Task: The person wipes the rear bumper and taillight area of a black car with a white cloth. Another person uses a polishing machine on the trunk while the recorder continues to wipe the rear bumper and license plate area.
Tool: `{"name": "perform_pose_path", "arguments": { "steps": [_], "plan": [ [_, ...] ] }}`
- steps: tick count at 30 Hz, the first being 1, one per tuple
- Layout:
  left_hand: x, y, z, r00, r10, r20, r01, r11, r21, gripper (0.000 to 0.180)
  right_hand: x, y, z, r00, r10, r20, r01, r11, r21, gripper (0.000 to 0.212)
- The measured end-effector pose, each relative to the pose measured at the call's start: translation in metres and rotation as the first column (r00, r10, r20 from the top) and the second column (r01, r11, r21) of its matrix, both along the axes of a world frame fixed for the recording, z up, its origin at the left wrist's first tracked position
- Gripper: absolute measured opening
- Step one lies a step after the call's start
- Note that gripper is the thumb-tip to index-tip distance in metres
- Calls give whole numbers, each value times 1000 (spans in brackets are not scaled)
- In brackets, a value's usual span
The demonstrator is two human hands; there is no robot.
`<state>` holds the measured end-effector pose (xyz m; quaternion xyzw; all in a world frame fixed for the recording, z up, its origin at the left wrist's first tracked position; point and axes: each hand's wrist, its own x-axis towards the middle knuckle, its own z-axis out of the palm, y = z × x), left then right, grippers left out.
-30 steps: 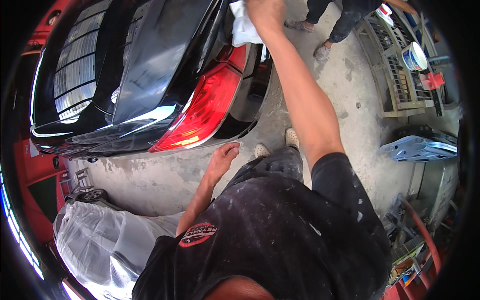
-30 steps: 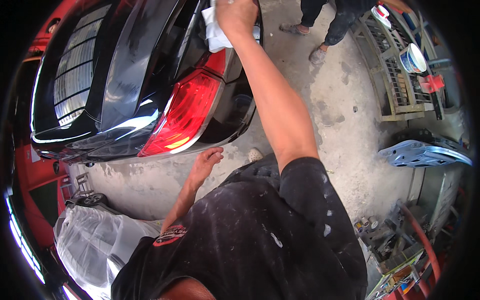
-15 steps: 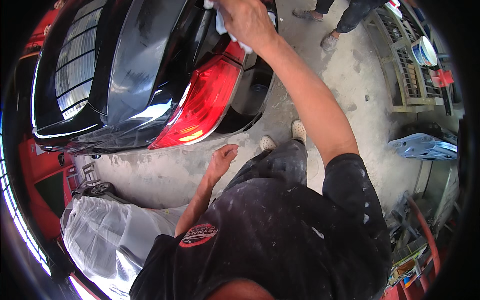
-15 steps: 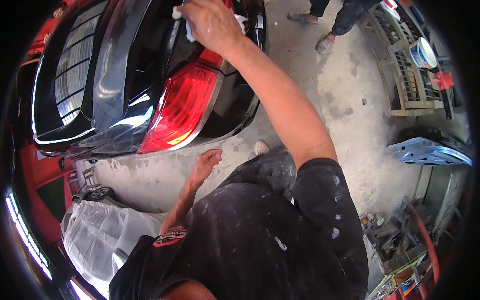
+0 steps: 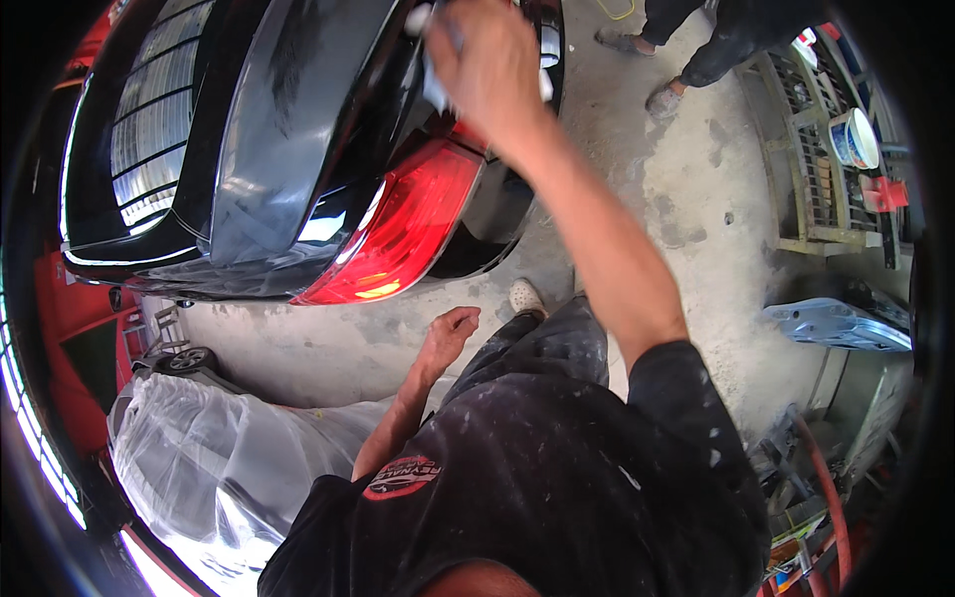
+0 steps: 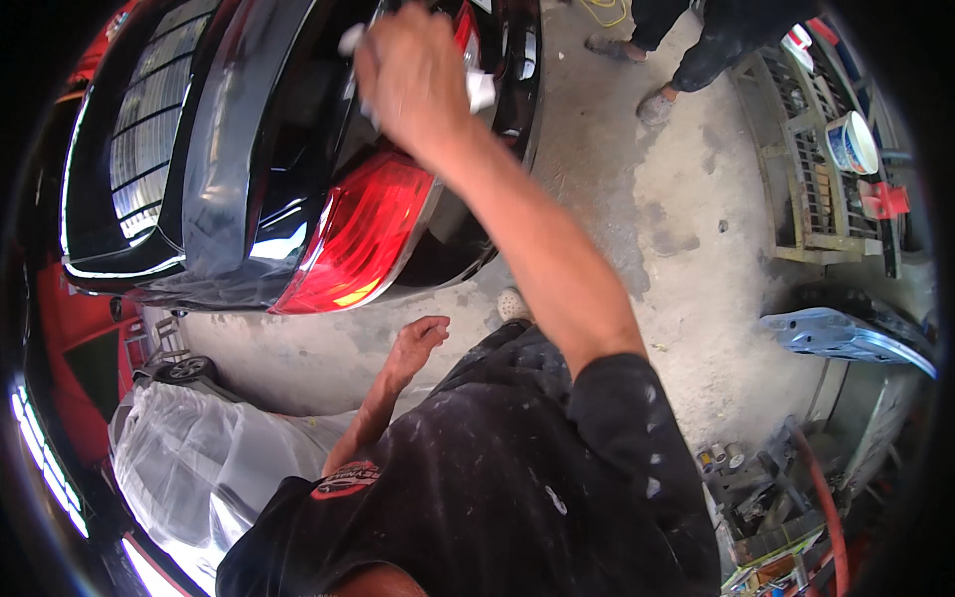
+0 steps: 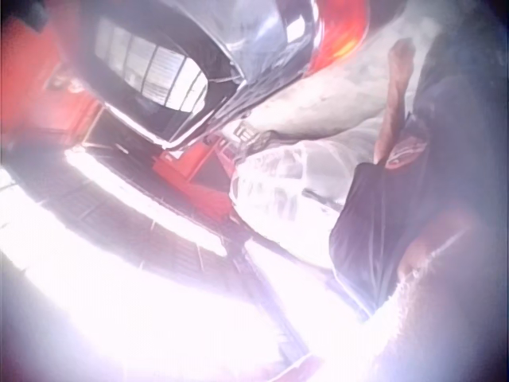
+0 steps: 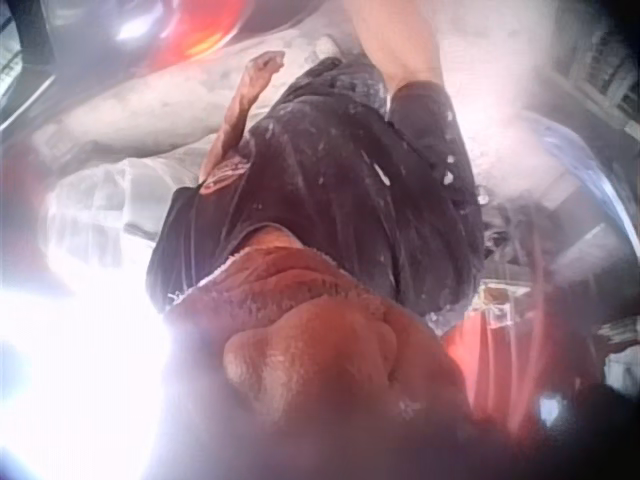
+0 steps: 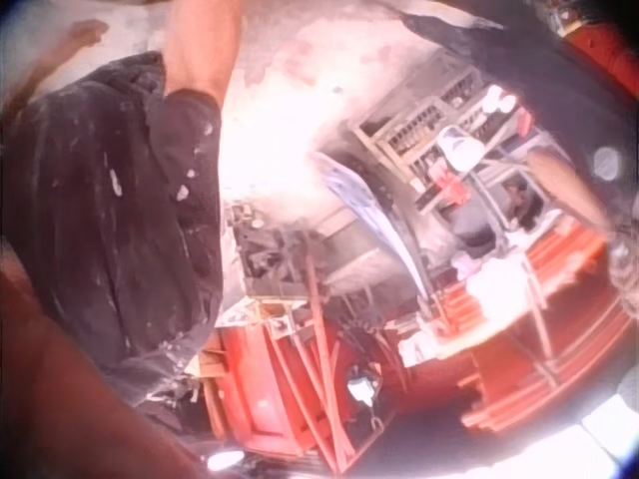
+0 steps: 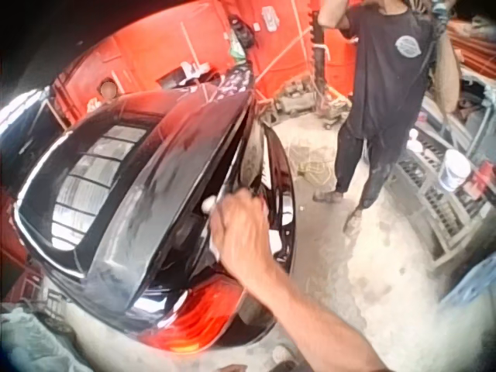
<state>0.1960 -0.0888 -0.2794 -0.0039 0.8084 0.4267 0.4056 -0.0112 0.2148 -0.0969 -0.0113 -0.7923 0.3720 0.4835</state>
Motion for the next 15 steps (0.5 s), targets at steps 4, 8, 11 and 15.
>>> {"name": "perform_pose_path", "arguments": {
  "steps": [4,8,11,15],
  "plan": [
    [2,8,-6,1000,-26,15,26,1000,-1,38,8,-6,-2,995,97,10,-97,995,-29,12],
    [-6,15,-11,1000,21,-12,-20,999,50,34,-21,21,22,999,44,25,-43,998,-55,15],
    [-3,19,-9,999,31,10,-32,999,21,34,6,-2,-2,998,41,42,-42,999,8,14],
    [-6,20,-7,1000,26,3,-26,999,30,34,-12,12,2,999,49,9,-48,998,-30,18]
  ]
}}
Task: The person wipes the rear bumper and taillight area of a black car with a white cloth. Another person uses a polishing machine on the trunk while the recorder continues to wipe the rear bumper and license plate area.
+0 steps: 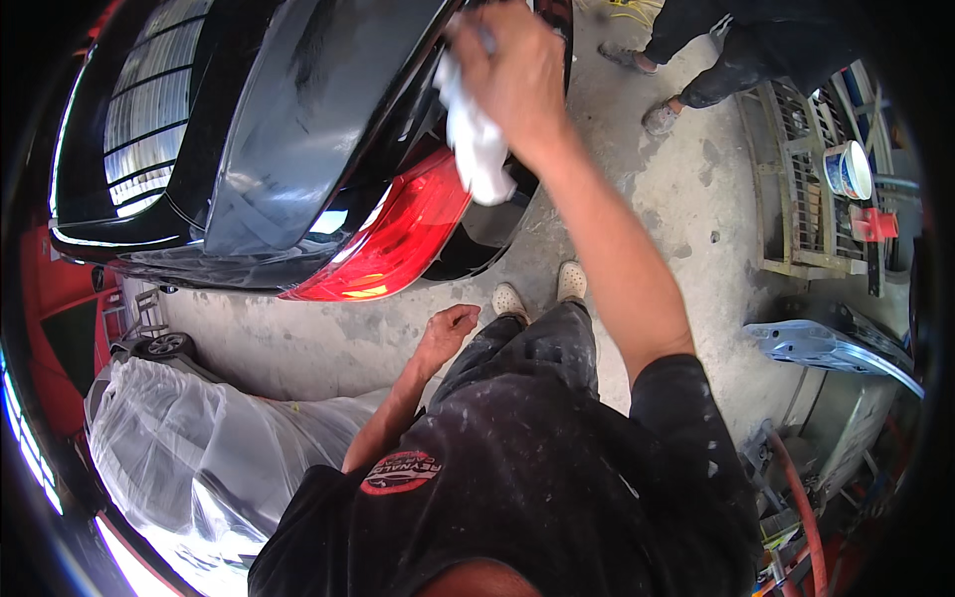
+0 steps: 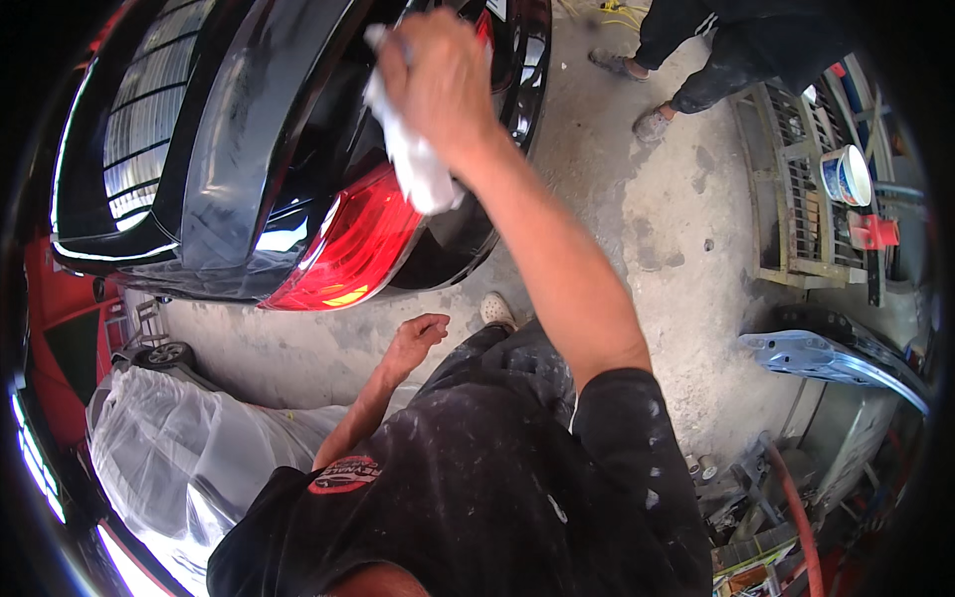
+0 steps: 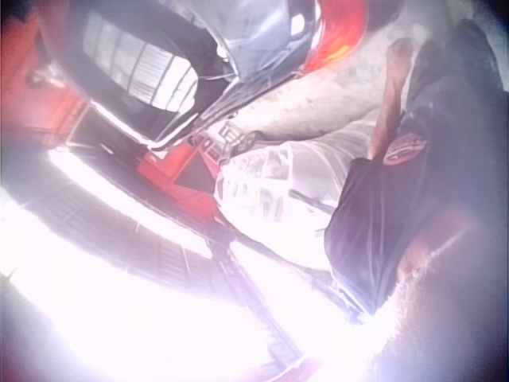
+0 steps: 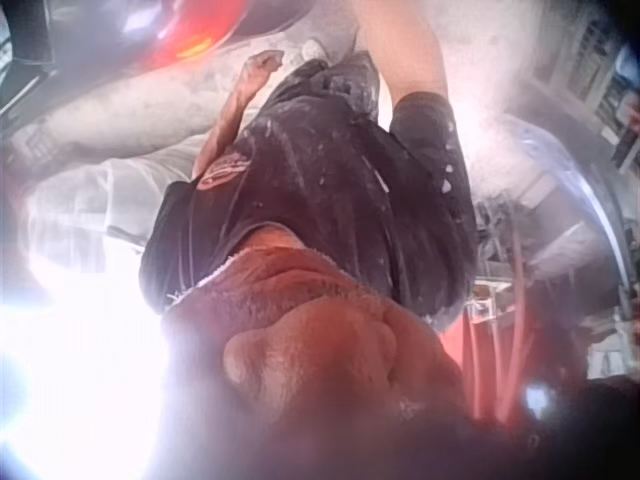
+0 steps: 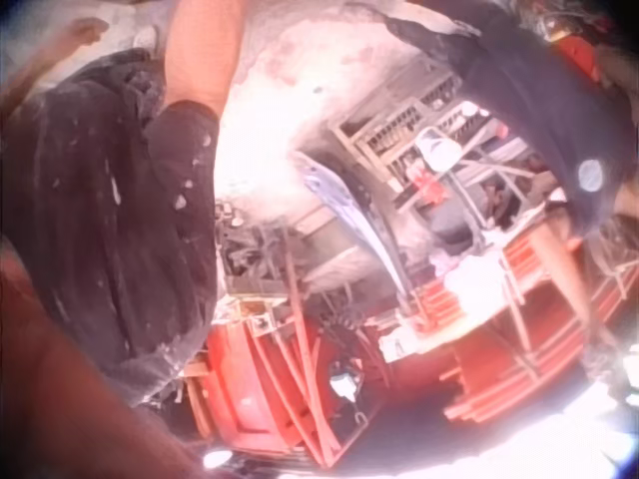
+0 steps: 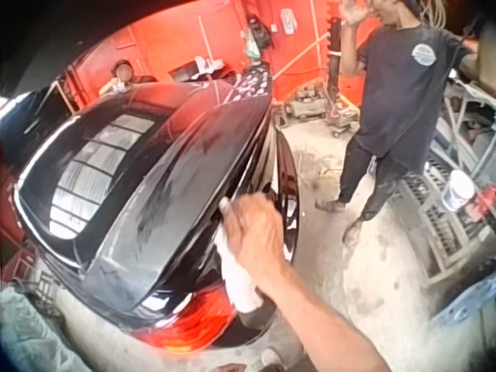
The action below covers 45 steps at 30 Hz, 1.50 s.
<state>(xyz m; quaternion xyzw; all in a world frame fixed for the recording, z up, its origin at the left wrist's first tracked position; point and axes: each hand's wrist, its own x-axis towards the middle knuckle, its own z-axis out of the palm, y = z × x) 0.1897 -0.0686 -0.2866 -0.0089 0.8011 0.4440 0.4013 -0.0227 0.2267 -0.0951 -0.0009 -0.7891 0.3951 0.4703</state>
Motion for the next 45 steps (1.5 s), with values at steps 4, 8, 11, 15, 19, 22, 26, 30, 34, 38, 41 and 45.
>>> {"name": "perform_pose_path", "arguments": {
  "steps": [4,8,11,15,19,22,26,30,34,38,41,45],
  "plan": [
    [3,-10,-5,1000,13,-10,-12,1000,26,36,-16,7,21,992,-121,-47,120,993,-16,25],
    [6,-13,-5,998,21,56,-21,1000,-1,38,17,-19,-13,999,50,0,-50,996,-80,16],
    [5,-11,-10,999,-37,-15,37,999,-9,36,-28,17,-2,997,12,80,-5,996,-88,15],
    [-3,9,24,998,-30,-50,30,999,11,37,-31,54,11,992,-75,101,97,966,-240,15],
    [1,18,34,999,-42,-2,42,999,-18,37,41,33,29,931,292,217,13,570,-822,19],
    [1,21,32,996,-94,-6,94,993,-67,37,32,19,-13,972,221,77,-111,725,-679,17],
    [1,27,26,994,-113,7,113,989,-93,38,53,-34,-12,980,190,-59,-196,976,-99,8],
    [-10,36,26,991,-122,-49,117,989,-90,37,38,-41,-15,984,169,-50,-176,968,-177,4],
    [-14,37,27,993,-107,-39,104,992,-76,36,-10,-8,-3,998,-28,-56,18,987,-162,13],
    [-10,34,16,997,-71,-24,70,997,-40,37,38,-50,-16,987,150,-64,-159,970,-183,7],
    [-8,36,14,997,-70,-13,70,997,-28,36,9,-23,-3,1000,21,-12,-21,1000,-18,10],
    [-11,40,22,998,-59,-17,60,998,5,35,-32,7,5,992,-91,-84,93,996,14,8]
  ]
}}
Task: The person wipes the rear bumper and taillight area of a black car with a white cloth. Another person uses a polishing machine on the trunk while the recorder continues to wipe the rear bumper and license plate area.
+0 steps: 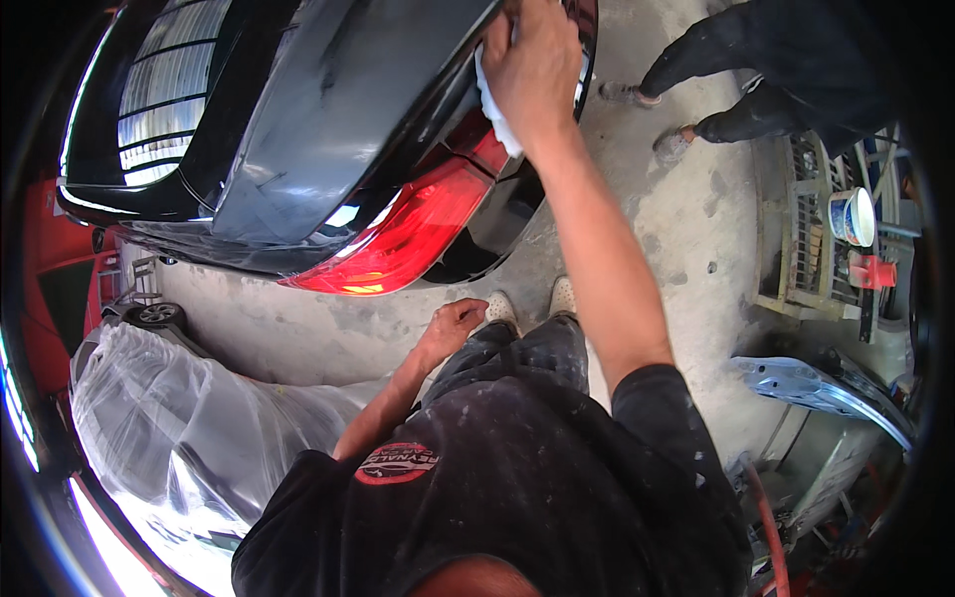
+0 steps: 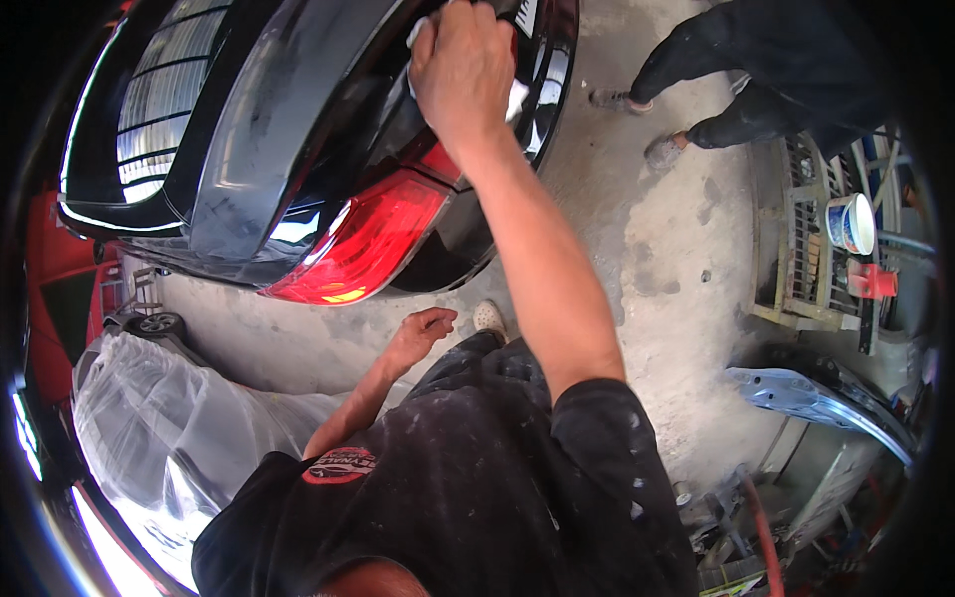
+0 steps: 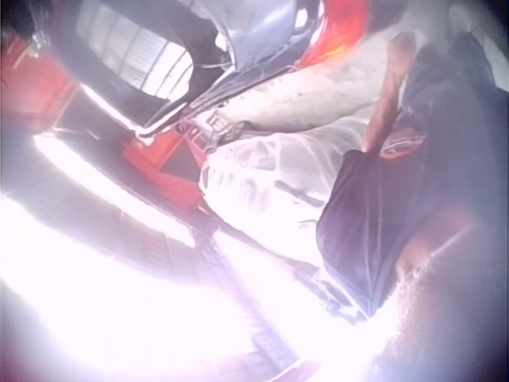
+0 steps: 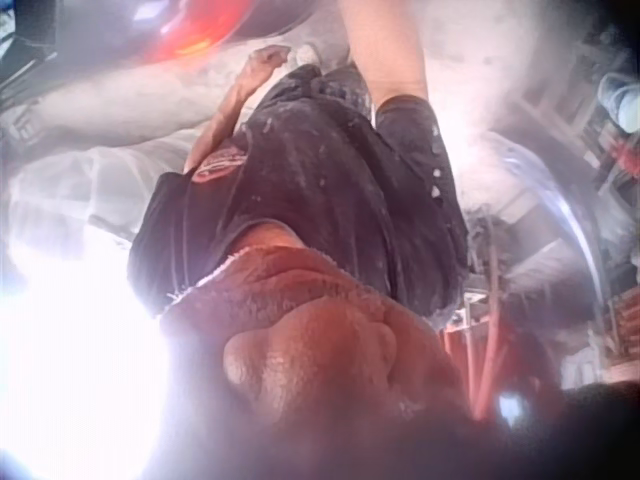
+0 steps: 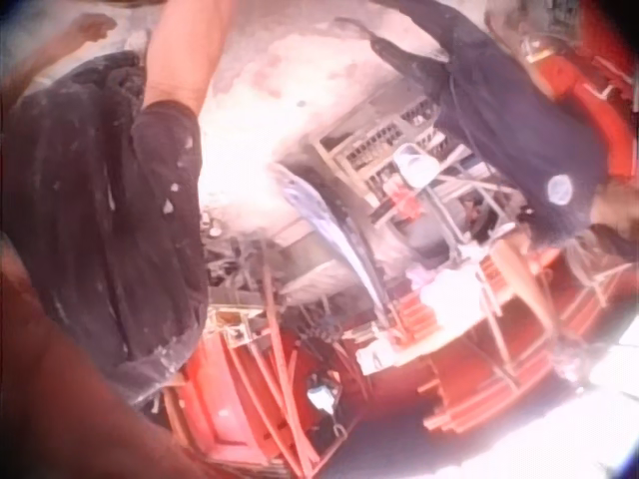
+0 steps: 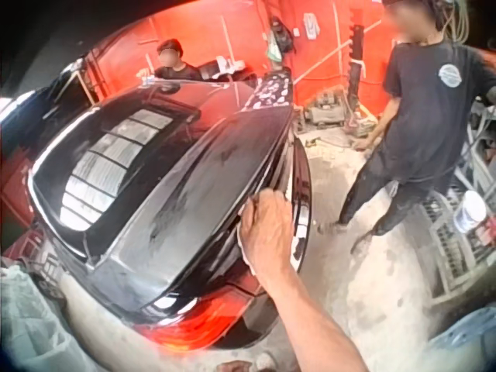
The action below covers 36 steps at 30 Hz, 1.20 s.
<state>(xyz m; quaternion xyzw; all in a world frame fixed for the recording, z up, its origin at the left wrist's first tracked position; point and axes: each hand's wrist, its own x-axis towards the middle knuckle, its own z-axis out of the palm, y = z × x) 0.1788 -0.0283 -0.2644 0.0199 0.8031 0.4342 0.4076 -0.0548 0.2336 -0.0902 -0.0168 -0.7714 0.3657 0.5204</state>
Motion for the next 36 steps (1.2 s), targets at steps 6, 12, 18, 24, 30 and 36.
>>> {"name": "perform_pose_path", "arguments": {
  "steps": [6,12,18,24,30,36],
  "plan": [
    [2,-4,-3,1000,-10,-8,10,1000,-14,35,36,-33,-9,996,43,76,-43,999,-4,11],
    [0,-11,2,1000,21,13,-22,999,32,36,8,7,4,988,23,150,19,961,-275,16],
    [4,-21,7,999,34,-18,-33,997,69,35,45,-10,-9,993,106,56,-57,829,-557,23],
    [5,-30,-9,996,61,-57,-57,995,77,34,71,-54,-14,993,121,14,-120,992,-37,7],
    [-2,-35,1,1000,26,-3,-26,996,83,36,36,-17,-3,995,-1,98,7,998,-60,12],
    [5,-48,-19,1000,-21,15,20,998,65,37,65,-44,-18,994,92,53,-93,995,20,10]
  ]
}}
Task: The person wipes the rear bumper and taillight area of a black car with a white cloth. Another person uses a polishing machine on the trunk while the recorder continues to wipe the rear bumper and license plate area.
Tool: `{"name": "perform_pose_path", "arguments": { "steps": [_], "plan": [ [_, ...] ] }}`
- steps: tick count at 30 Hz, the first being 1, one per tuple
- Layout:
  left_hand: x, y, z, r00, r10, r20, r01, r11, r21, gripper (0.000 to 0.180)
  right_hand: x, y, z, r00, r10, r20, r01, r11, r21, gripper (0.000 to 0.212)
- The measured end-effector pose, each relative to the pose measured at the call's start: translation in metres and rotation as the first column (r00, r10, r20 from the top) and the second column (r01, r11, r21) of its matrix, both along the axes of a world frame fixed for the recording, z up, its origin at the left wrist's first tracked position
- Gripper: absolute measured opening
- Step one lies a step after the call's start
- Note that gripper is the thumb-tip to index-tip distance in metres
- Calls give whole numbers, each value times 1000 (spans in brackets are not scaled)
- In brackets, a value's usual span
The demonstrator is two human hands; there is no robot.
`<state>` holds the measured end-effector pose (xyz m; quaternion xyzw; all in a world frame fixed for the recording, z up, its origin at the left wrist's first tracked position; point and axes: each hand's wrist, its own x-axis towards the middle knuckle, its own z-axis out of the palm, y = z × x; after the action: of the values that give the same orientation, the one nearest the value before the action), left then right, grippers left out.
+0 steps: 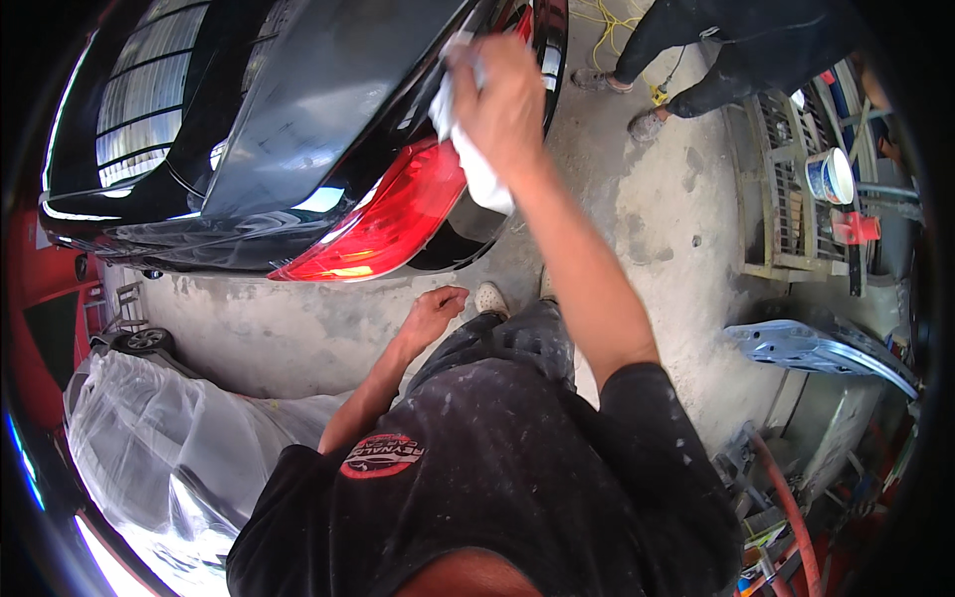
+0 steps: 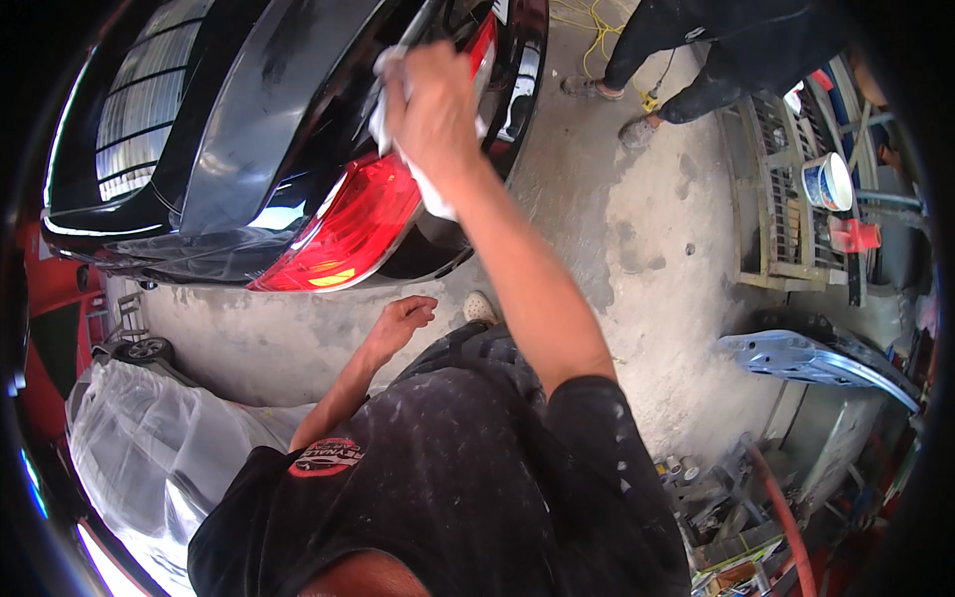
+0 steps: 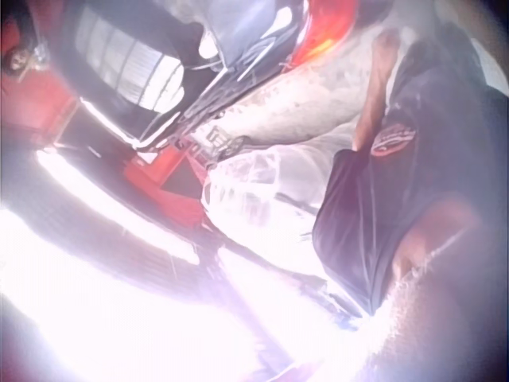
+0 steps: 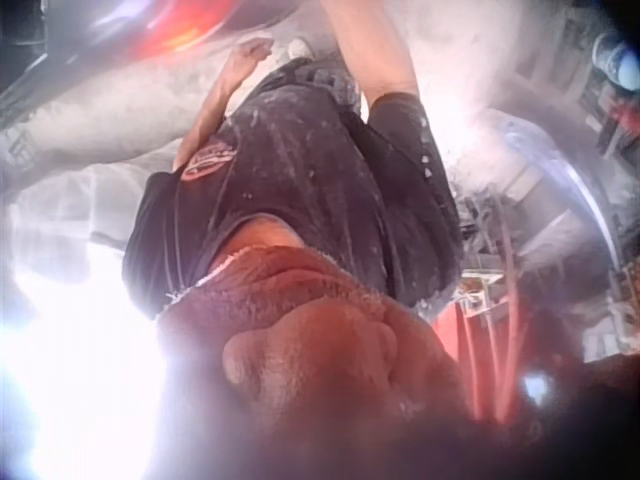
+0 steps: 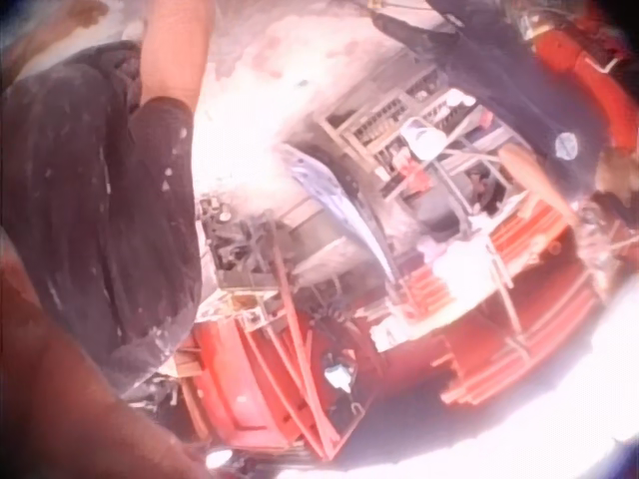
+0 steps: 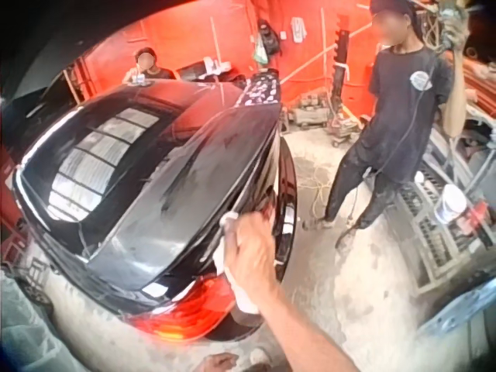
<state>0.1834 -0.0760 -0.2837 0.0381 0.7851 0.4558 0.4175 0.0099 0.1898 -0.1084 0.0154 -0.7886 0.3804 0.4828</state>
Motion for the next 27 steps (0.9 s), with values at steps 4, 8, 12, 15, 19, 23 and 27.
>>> {"name": "perform_pose_path", "arguments": {
  "steps": [4,8,12,15,19,23,27],
  "plan": [
    [-4,3,19,1000,-15,19,16,1000,-12,37,-35,30,21,995,-85,58,92,987,-130,13],
    [3,-5,5,999,28,42,-29,999,19,37,19,-19,1,1000,18,12,-17,997,-69,12],
    [-2,-5,4,999,-35,13,35,999,-1,37,-32,20,2,997,-46,-59,38,991,-126,15],
    [-4,-3,9,1000,7,13,-7,1000,30,37,-40,31,18,999,-26,-23,20,973,-229,7],
    [-2,-6,2,999,7,36,-6,1000,-8,37,36,-35,4,996,67,53,-68,997,28,5],
    [4,-10,7,999,-29,41,31,998,-53,38,18,-15,8,1000,12,-9,-12,998,60,4],
    [4,-15,20,999,43,33,-42,999,-33,38,26,-27,18,997,-55,49,49,992,119,9]
  ]
}}
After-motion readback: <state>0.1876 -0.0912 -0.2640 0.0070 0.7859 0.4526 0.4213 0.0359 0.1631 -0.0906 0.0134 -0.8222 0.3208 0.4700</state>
